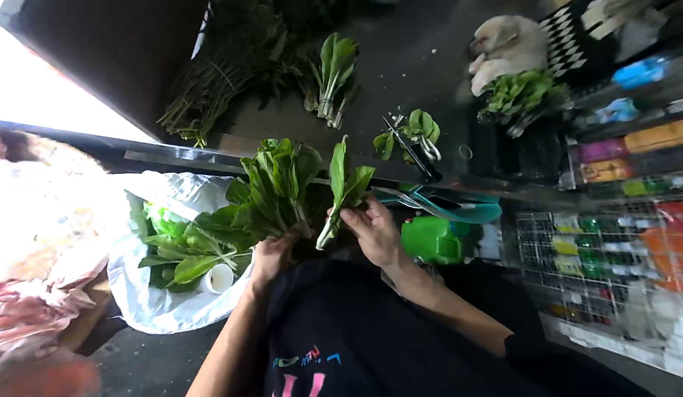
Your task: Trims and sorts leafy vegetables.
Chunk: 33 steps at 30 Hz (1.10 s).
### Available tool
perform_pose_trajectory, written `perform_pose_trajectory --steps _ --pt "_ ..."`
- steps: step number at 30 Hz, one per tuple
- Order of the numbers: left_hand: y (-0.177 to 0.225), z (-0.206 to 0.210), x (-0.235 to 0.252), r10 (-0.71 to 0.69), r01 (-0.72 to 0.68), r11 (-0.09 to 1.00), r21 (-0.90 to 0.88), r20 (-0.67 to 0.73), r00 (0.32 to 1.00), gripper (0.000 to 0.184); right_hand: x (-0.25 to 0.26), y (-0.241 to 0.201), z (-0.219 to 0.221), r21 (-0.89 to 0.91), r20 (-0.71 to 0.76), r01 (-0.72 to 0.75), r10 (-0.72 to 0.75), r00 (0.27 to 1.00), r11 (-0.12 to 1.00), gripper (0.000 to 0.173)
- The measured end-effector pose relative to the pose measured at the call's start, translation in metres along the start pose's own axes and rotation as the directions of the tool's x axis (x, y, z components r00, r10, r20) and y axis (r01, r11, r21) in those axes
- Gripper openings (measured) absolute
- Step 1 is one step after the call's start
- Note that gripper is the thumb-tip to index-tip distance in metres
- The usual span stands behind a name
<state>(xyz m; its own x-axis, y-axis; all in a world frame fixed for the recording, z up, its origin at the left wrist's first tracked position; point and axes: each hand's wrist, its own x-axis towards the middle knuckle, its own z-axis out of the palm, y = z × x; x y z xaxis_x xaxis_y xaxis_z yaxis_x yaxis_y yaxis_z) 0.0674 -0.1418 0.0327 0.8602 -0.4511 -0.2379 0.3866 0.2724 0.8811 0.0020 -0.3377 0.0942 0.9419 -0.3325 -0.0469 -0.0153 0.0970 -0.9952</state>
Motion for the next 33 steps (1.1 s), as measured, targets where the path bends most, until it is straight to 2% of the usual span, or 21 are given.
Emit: perform_pose_trajectory --steps 2,5,7,9,11,12,14,15,16,18,19,20,21,22,24,27,29,31,33 --pt "0.001 0.002 0.0 -0.056 0.056 0.998 0.016 0.014 0.998 0.013 0.003 -0.005 -0.003 -0.028 -0.032 0.018 -0.019 0.999 0.999 0.028" --pt "0.0 0.005 -0.001 -0.184 0.185 0.951 0.248 -0.025 0.983 0.023 0.009 -0.013 0.006 -0.164 0.019 0.118 -0.116 0.993 0.979 0.028" --pt "-0.004 0.008 -0.002 -0.144 0.137 0.972 0.192 0.023 0.989 0.026 0.014 -0.012 0.016 -0.33 0.087 0.198 -0.179 0.98 0.923 0.033" --pt "-0.005 0.011 -0.006 -0.056 0.043 0.989 0.141 0.088 0.995 0.024 0.018 -0.004 0.025 -0.496 0.14 0.288 -0.252 0.958 0.819 0.038" --pt "0.004 0.014 -0.012 -0.13 0.106 0.946 0.305 0.059 0.99 0.032 0.021 0.003 0.032 -0.571 0.158 0.324 -0.286 0.945 0.755 0.038" --pt "0.009 0.013 -0.014 -0.168 0.138 0.935 0.326 0.066 0.984 0.037 0.022 0.003 0.034 -0.574 0.174 0.328 -0.279 0.944 0.75 0.037" --pt "0.012 0.013 -0.016 -0.22 0.193 0.945 0.263 0.077 0.972 0.025 0.022 0.002 0.034 -0.533 0.248 0.354 -0.258 0.934 0.769 0.036" --pt "0.011 0.012 -0.018 -0.236 0.216 0.931 0.294 0.033 0.971 0.02 0.023 0.0 0.032 -0.481 0.311 0.389 -0.262 0.914 0.786 0.035" --pt "0.003 0.007 -0.021 -0.184 0.178 0.931 0.318 -0.01 0.983 0.018 0.025 -0.003 0.028 -0.42 0.368 0.433 -0.286 0.885 0.798 0.034" --pt "-0.024 -0.01 -0.027 0.069 -0.07 0.976 0.204 0.016 0.998 0.03 0.024 -0.007 0.018 -0.31 0.377 0.492 -0.37 0.849 0.813 0.024" --pt "-0.016 -0.008 -0.029 0.109 -0.108 0.989 0.096 -0.01 0.994 0.033 0.023 -0.009 0.012 -0.294 0.319 0.485 -0.393 0.862 0.824 0.021" --pt "0.006 -0.003 -0.034 0.116 -0.115 0.988 0.108 -0.008 0.993 0.037 0.023 -0.009 0.005 -0.266 0.245 0.462 -0.404 0.881 0.846 0.024" --pt "0.024 0.001 -0.037 0.172 -0.17 0.969 0.181 0.002 0.985 0.041 0.026 -0.009 -0.002 -0.231 0.177 0.432 -0.399 0.9 0.872 0.027" --pt "0.029 0.0 -0.035 0.282 -0.284 0.917 0.279 0.049 0.958 0.05 0.029 -0.011 -0.009 -0.204 0.135 0.402 -0.381 0.915 0.893 0.03" --pt "0.023 -0.008 -0.027 0.397 -0.417 0.811 0.41 0.136 0.908 0.06 0.04 -0.017 -0.02 -0.128 0.16 0.367 -0.346 0.925 0.921 0.03" --pt "0.019 -0.016 -0.02 0.425 -0.483 0.737 0.473 0.231 0.875 0.063 0.052 -0.037 -0.029 -0.058 0.299 0.395 -0.362 0.883 0.917 0.032" --pt "0.03 -0.015 -0.017 0.439 -0.507 0.718 0.477 0.254 0.862 0.06 0.058 -0.053 -0.027 -0.043 0.349 0.449 -0.408 0.844 0.893 0.029" --pt "0.053 -0.01 -0.025 0.379 -0.451 0.778 0.437 0.247 0.892 0.048 0.061 -0.069 -0.023 -0.068 0.395 0.509 -0.446 0.803 0.858 0.025" --pt "0.05 -0.023 -0.023 0.212 -0.274 0.916 0.293 0.227 0.951 0.039 0.062 -0.081 -0.019 -0.113 0.434 0.558 -0.464 0.772 0.822 0.024"
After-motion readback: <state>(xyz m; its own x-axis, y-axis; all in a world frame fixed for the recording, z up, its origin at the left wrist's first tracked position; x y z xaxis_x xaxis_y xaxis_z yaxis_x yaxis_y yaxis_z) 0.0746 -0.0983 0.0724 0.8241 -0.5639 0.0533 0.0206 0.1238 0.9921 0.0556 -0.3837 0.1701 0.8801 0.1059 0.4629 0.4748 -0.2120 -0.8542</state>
